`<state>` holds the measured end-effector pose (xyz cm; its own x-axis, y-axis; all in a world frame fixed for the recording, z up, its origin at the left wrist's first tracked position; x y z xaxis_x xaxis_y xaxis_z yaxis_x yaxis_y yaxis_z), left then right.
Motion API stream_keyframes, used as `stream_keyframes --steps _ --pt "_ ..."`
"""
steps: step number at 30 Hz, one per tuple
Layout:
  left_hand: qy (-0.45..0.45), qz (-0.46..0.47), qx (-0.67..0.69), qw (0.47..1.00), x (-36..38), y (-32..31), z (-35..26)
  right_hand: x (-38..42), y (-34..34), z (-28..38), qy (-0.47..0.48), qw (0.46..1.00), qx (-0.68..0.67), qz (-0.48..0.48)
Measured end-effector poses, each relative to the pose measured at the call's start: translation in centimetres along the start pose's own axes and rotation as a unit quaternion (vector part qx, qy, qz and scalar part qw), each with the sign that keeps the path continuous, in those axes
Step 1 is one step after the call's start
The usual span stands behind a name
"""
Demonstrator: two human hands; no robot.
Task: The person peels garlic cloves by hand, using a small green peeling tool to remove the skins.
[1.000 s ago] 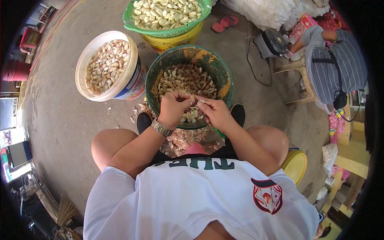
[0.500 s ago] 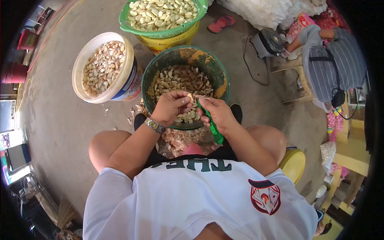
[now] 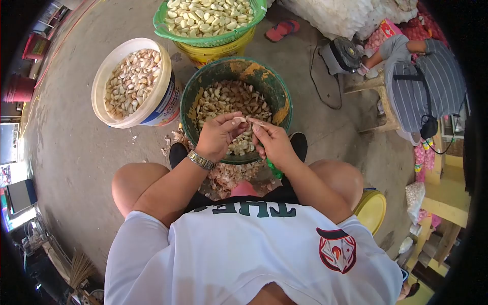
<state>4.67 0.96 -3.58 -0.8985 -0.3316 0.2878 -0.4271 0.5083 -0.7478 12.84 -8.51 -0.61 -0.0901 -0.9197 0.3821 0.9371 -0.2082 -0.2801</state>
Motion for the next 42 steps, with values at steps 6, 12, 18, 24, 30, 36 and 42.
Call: stream_keyframes --steps 6,12,18,24,30,36,42 --pt "0.006 -0.021 0.004 1.000 0.0 0.2 0.2 0.0 -0.3 0.3 0.025 0.999 0.033 -0.031" --pt "-0.007 -0.015 0.013 1.000 0.5 -0.5 0.7 -0.2 0.3 0.0 0.047 0.989 0.131 -0.048" --pt "-0.015 0.006 0.030 0.999 0.2 -0.6 0.8 0.1 0.4 -0.1 -0.006 0.996 -0.073 -0.051" --pt "0.017 0.039 -0.068 0.997 0.0 -1.1 0.1 0.5 0.1 0.5 -0.004 0.991 -0.129 -0.033" --pt "-0.034 0.043 -0.405 0.912 0.2 -2.6 -2.3 0.6 0.2 0.7 0.008 0.999 -0.038 -0.001" --pt "0.022 0.097 -0.039 0.994 -0.2 -1.2 -0.3 1.0 -0.2 1.0 -0.015 0.978 -0.209 -0.005" --pt "-0.028 0.040 -0.157 0.986 -0.1 -2.0 -1.4 0.6 -0.2 1.3 0.038 0.997 -0.066 0.009"
Point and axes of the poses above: each hand's wrist, its own x-axis away from the middle knuckle, its own y-axis out of the back of the hand, z = x × y, the point moved 6 cm from there along -x, towards the middle knuckle, and after that the axes turned 15 degrees about z, right-handed, at the moved point
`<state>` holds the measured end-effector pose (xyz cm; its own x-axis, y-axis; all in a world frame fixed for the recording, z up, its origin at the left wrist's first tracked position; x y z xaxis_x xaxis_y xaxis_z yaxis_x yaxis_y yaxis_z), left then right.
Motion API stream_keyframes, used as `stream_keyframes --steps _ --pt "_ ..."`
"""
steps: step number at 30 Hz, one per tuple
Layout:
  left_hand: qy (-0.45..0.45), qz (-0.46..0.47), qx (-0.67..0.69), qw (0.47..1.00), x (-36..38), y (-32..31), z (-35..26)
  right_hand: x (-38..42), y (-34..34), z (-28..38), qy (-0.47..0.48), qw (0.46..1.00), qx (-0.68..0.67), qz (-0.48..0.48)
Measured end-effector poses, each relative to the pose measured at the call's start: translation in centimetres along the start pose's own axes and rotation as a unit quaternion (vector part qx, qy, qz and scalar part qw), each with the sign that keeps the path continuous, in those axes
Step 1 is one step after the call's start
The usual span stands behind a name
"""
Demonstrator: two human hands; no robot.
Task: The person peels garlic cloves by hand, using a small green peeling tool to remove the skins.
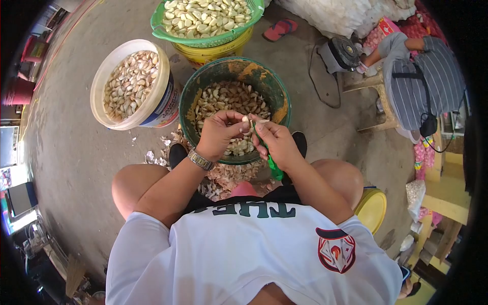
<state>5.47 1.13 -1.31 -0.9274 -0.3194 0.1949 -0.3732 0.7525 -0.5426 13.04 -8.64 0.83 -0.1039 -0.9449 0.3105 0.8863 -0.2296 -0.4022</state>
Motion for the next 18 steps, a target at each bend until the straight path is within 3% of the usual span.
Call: stream_keyframes --steps 6,15,18 --pt "-0.013 -0.032 -0.099 0.994 -0.02 0.43 0.16 -0.16 0.10 -0.39 -0.016 0.998 0.064 0.012" --pt "-0.022 -0.048 -0.190 0.980 0.20 0.24 -0.61 -0.04 0.19 -0.35 -0.024 0.998 0.052 -0.011" --pt "-0.033 -0.025 -0.161 0.986 0.12 0.11 -0.42 0.26 -0.07 -0.23 -0.033 0.998 -0.035 -0.028"
Point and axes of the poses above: each hand's wrist, its own x-axis away from the middle knuckle, its own y-axis out of the back of the hand, z = x × y, the point moved 6 cm from there along -x, towards the middle knuckle, and after that the axes turned 15 degrees about z, right-handed, at the moved point
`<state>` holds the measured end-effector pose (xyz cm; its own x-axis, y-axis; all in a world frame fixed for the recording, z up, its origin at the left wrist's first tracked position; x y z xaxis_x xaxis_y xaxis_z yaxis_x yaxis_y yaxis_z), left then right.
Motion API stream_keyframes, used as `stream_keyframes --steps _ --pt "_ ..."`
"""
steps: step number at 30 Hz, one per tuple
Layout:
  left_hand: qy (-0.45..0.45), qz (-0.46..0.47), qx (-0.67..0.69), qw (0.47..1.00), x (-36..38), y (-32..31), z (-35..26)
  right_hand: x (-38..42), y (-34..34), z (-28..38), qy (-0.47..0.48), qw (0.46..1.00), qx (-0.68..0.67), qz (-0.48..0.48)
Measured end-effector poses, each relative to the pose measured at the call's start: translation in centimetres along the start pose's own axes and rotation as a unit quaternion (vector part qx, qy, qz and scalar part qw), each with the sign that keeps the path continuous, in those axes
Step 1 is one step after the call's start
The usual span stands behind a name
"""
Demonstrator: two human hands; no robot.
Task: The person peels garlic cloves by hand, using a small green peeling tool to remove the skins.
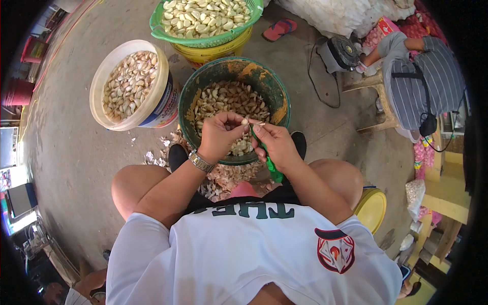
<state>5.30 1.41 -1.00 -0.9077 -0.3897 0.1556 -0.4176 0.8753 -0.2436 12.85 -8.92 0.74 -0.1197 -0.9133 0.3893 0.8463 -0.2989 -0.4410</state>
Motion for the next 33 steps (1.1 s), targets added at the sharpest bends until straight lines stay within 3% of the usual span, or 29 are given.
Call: stream_keyframes --steps 3,6,9,18,21,25,28,30,33 --pt "0.010 0.028 0.105 0.994 0.0 -0.2 0.6 0.1 0.1 -0.1 -0.042 0.991 -0.129 0.007" --pt "0.038 0.042 0.183 0.981 -0.1 -0.4 1.3 0.0 0.3 0.1 -0.025 0.998 -0.053 -0.005" --pt "0.043 0.049 0.197 0.978 -0.1 -0.3 1.9 -0.3 0.3 0.3 0.050 0.991 0.122 -0.010" --pt "0.046 0.066 0.302 0.950 -0.1 -0.4 1.8 -0.1 0.4 0.4 0.035 0.998 0.044 -0.015" --pt "0.049 0.047 0.300 0.952 -0.1 -0.1 1.7 0.1 -0.3 0.6 0.037 0.996 0.077 0.009" --pt "0.078 0.001 0.265 0.961 0.2 -0.1 1.6 -0.5 0.4 0.0 0.059 0.973 0.224 -0.006" --pt "0.052 0.006 0.272 0.961 0.3 0.0 1.8 -0.8 0.8 -0.1 0.068 0.960 0.270 -0.018" --pt "0.053 0.024 0.286 0.957 0.2 -0.1 1.8 -0.8 1.2 -0.2 0.032 0.974 0.225 -0.024" --pt "0.051 0.050 0.314 0.947 0.0 -0.1 1.5 -0.3 0.8 0.1 -0.017 1.000 -0.004 0.013"
Point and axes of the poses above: each hand's wrist, its own x-axis away from the middle knuckle, its own y-axis out of the back of the hand, z = x × y, the point moved 6 cm from there along -x, towards the middle knuckle, and after that the axes turned 15 degrees about z, right-handed, at the moved point
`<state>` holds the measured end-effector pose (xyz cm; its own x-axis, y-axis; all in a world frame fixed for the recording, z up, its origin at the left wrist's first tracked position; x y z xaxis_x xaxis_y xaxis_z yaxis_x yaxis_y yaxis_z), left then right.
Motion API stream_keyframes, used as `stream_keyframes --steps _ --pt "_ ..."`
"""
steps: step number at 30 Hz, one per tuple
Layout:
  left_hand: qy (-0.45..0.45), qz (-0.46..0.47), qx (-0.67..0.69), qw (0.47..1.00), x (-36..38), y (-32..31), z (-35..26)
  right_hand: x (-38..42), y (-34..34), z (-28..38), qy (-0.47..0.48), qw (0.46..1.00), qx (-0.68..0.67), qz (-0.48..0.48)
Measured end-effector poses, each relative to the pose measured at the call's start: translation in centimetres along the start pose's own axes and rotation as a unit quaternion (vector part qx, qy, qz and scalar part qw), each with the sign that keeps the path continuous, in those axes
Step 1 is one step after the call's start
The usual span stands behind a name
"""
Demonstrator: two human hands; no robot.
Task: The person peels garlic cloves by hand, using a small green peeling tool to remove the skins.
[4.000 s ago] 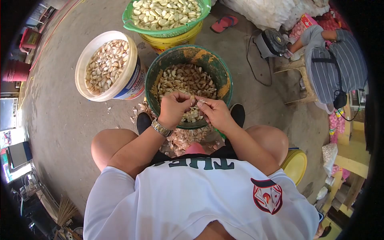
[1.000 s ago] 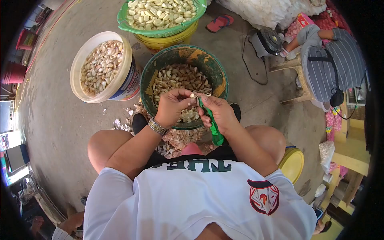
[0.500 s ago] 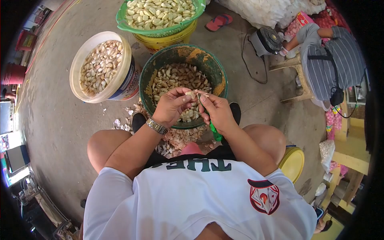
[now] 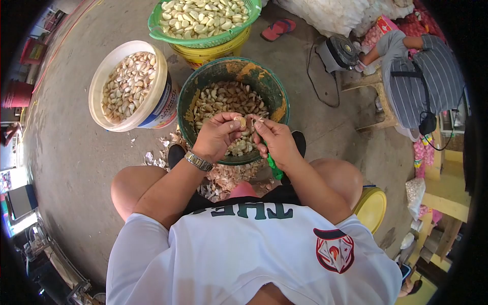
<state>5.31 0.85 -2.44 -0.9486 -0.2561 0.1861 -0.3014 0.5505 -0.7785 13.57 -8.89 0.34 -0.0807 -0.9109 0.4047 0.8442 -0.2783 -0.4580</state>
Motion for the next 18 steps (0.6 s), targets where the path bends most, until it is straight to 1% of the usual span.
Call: stream_keyframes --steps 1,3,6,8,10,15,18 --pt "0.001 0.009 0.011 1.000 -0.04 -0.05 -0.03 0.05 -0.17 0.19 0.004 1.000 0.011 0.006" --pt "0.008 -0.005 0.004 1.000 0.09 0.21 0.07 0.12 -0.61 0.34 0.012 0.999 0.034 0.019" --pt "0.005 -0.027 -0.010 1.000 0.26 0.43 0.04 0.16 -1.03 0.31 0.024 0.985 0.172 0.004" --pt "-0.003 -0.035 -0.019 0.999 0.28 0.44 0.09 0.01 -0.85 0.46 0.057 0.963 0.263 -0.014" --pt "-0.014 -0.039 -0.026 0.999 0.24 0.41 0.08 -0.06 -0.85 0.60 0.079 0.944 0.318 -0.023" --pt "-0.023 -0.047 -0.072 0.996 0.27 0.13 -0.25 0.00 -1.16 0.94 0.087 0.927 0.363 -0.024" --pt "-0.022 -0.044 -0.089 0.995 0.19 0.26 -0.23 -0.05 -1.11 0.78 0.092 0.929 0.357 -0.021"
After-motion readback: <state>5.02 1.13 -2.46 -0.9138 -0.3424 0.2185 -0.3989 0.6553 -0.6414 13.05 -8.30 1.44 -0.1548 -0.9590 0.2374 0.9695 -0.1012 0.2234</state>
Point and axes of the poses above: each hand's wrist, its own x-axis away from the middle knuckle, its own y-axis out of the back of the hand, z = x × y, the point moved 6 cm from there along -x, towards the middle knuckle, and after that the axes turned 15 degrees about z, right-handed, at the moved point
